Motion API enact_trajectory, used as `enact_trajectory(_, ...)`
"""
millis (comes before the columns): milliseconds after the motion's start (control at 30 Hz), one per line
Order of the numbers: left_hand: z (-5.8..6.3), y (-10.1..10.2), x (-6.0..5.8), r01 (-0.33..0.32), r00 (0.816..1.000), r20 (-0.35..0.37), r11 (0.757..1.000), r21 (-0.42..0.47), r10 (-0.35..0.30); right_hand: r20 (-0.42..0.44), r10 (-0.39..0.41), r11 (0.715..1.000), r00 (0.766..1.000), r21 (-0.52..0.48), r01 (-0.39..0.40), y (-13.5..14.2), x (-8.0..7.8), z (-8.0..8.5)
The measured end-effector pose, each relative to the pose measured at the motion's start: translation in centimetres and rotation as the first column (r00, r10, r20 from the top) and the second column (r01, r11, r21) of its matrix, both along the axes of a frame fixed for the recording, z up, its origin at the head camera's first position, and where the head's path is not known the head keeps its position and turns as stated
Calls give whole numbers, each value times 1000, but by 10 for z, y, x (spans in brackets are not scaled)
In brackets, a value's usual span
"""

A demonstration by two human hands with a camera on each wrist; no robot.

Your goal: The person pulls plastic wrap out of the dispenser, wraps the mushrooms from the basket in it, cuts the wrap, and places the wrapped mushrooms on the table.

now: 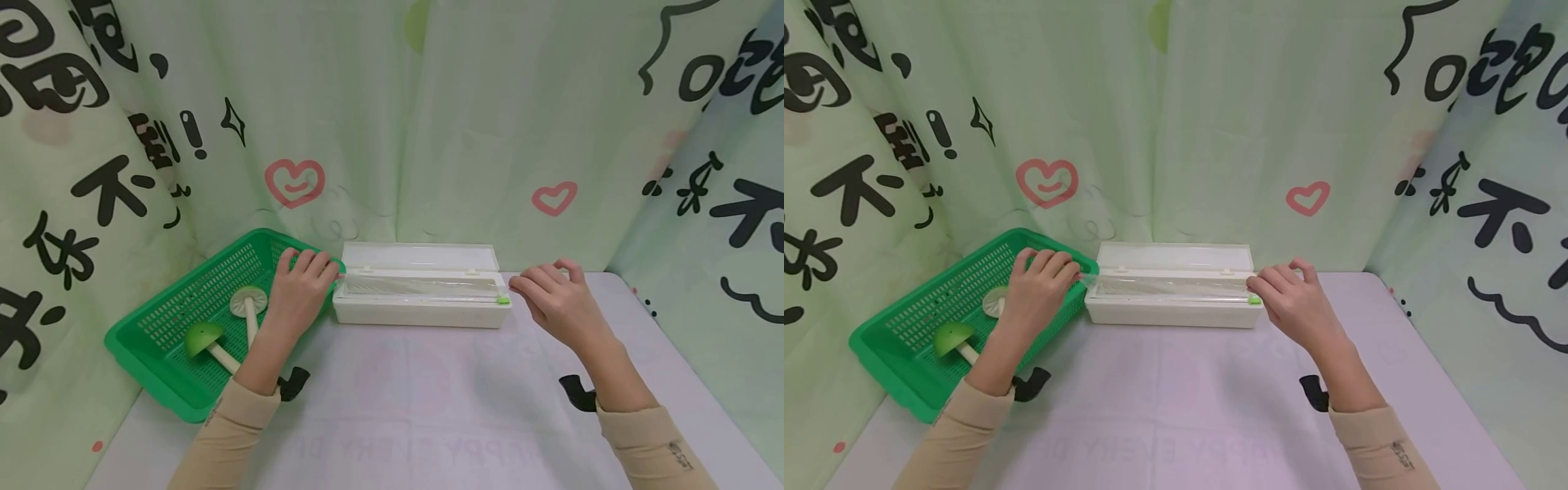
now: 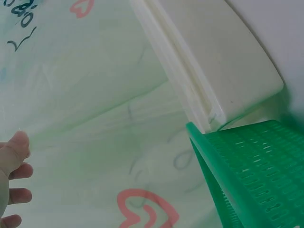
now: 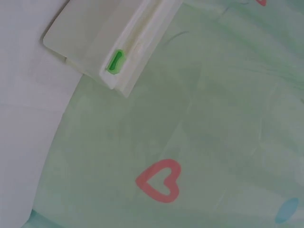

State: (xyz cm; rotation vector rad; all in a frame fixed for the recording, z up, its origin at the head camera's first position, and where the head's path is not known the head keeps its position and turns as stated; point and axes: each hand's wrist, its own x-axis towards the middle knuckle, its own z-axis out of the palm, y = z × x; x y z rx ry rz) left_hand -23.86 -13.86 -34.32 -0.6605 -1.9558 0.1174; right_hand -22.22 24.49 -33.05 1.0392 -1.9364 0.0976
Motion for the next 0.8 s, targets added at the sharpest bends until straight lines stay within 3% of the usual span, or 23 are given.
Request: enact_trajectory(800, 15, -4, 17, -8, 1000, 20, 1000, 23, 8, -34, 31, 999, 999, -34, -32, -7, 16, 14)
